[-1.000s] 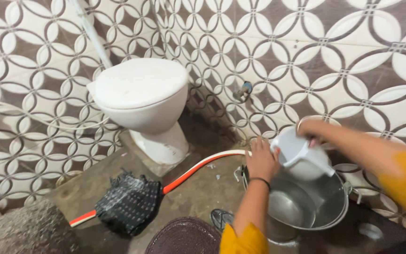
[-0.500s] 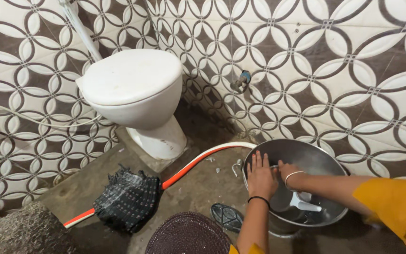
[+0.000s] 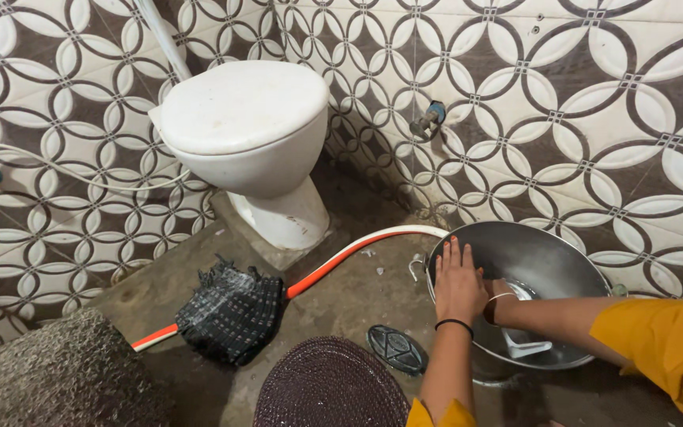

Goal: The person scrubs floor mats with a brush and soapy water, pours water from a pitcher to rinse them, and wrings the mats by hand.

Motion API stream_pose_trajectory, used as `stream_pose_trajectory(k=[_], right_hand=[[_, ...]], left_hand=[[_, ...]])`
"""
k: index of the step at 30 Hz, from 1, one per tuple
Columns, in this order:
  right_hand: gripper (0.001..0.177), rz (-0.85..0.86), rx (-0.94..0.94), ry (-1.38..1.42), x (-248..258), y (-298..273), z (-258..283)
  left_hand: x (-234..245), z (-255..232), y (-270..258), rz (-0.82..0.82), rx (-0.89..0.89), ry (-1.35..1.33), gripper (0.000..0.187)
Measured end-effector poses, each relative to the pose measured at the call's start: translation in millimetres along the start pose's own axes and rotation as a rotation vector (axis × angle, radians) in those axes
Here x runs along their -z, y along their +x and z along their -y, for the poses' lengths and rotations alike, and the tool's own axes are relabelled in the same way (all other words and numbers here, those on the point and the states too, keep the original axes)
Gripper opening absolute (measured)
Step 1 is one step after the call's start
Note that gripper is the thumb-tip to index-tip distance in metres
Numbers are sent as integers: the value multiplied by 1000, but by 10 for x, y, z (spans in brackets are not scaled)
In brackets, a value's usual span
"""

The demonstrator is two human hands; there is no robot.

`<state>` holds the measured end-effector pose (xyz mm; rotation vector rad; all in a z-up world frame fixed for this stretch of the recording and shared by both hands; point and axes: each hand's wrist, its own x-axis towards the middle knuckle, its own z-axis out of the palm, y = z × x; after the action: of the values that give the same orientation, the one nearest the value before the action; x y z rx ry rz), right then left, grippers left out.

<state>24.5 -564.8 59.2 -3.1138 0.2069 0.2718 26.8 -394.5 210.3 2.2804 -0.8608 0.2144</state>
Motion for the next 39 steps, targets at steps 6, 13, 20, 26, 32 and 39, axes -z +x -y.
stream_pose_trajectory(k=[6,13,20,26,32,39], right_hand=[[48,221,-373,334,118,7,-20],[54,476,-434,273,870,158,-257],[62,806,-380,331,2916,507,-891],[67,362,-271,523,4502,280,-681],[65,244,16,645,4944,377,304],[65,421,340,773,3899,1223,1916]], left_hand=[[-24,5,-4,-9,-7,23,58],[70,-27,-7,-96,-12,-25,55],[375,-186,38,-69,66,-208,59],[603,-24,298,-353,189,-829,56],[1705,530,315,-363,127,-782,60],[2104,2056,-269,-453,321,-563,63]])
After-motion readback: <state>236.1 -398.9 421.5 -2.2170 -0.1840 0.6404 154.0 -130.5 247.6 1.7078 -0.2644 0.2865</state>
